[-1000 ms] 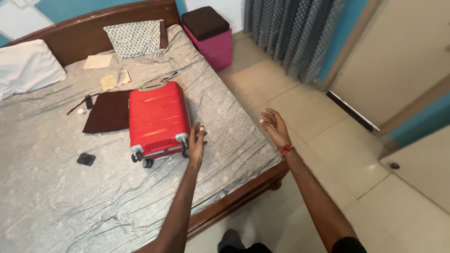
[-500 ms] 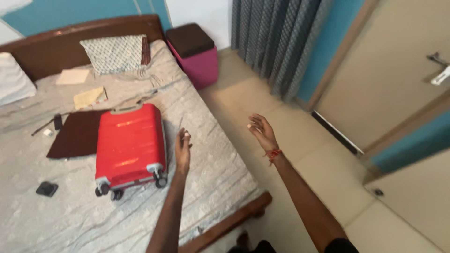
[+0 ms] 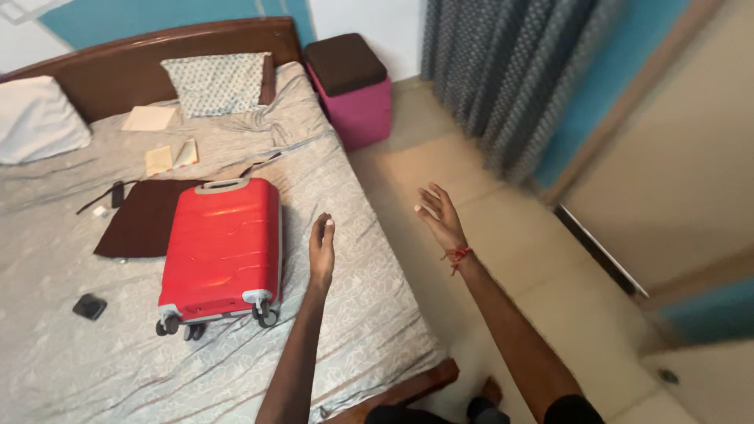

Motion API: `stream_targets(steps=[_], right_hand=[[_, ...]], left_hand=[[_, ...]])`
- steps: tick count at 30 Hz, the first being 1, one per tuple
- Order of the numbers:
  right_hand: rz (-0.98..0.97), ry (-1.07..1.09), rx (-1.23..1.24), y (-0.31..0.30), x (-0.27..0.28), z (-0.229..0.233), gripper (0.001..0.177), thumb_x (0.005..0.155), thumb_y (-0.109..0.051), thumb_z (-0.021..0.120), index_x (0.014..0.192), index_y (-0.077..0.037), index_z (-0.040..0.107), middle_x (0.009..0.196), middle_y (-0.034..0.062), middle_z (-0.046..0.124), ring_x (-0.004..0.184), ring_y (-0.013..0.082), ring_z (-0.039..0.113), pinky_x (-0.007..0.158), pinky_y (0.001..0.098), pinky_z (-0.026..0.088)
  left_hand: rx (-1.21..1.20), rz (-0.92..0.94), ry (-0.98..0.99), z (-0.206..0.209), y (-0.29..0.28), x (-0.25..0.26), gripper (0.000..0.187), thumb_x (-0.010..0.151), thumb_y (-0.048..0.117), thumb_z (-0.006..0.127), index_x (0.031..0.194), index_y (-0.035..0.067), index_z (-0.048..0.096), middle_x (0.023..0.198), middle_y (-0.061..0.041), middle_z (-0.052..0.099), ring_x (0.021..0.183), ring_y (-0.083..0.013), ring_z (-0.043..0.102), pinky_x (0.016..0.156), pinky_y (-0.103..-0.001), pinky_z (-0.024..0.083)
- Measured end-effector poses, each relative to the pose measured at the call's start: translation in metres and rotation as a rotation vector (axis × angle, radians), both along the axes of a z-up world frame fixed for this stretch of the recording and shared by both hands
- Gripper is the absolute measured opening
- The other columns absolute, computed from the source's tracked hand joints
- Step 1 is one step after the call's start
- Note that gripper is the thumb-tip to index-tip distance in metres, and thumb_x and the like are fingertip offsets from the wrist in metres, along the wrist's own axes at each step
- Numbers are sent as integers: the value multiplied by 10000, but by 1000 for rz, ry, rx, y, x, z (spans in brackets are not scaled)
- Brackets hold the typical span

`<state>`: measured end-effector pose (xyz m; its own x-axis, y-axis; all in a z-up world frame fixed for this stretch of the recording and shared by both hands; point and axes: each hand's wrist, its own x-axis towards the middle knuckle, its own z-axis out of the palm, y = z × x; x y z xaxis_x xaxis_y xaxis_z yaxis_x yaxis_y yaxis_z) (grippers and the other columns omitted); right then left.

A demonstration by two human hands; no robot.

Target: The person organizes a bedroom by picking up a pillow and placing it at the head of the bed, then gathering books and placing them on a shelf. They move a red suitcase from the bed to the floor, place a notebook on the shelf, and arrange a phone and other items on a chair. Finally, they smooth the bedsheet.

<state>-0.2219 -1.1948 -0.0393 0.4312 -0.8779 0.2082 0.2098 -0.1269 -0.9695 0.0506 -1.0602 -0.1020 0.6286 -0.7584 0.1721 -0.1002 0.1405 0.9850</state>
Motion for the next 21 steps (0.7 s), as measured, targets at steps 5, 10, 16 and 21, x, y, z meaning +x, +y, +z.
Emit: stream_targets(steps=[5, 10, 16, 21], right_hand=[[101, 35, 55, -50, 15, -21, 654, 951, -96, 710, 1526, -95, 399, 1438, 116, 567, 1318, 201, 544, 1103, 340, 471], [317, -90, 147, -107, 38, -30, 681, 915, -92, 724, 1515, -103, 402, 1443, 121, 520, 1274, 199, 561, 1053, 365, 515], [498, 6, 127, -156, 46, -16, 643, 946, -93, 719, 1512, -90, 414, 1454, 155, 544, 1324, 209, 558, 1102, 359, 493], [591, -17, 147, -192, 37, -10, 651, 948, -116, 714, 1519, -91, 404, 1467, 160, 553, 1336, 212, 562, 1107, 359, 495]], left_hand=[[41, 106, 47, -1, -13, -10, 599, 1035, 410, 547, 1477, 13, 480, 1503, -161, 538, 1390, -260, 508, 1126, -374, 412], [60, 244, 151, 13, -40, -35, 599, 1021, 431, 535, 1487, 58, 479, 1497, -141, 530, 1355, -250, 515, 1058, -380, 447], [63, 431, 107, 21, -62, -71, 603, 1028, 451, 541, 1481, 57, 490, 1506, -140, 540, 1353, -242, 526, 1038, -383, 467], [75, 523, 121, 19, -81, -87, 608, 1023, 462, 529, 1478, 61, 485, 1520, -134, 519, 1357, -246, 512, 1031, -392, 465]])
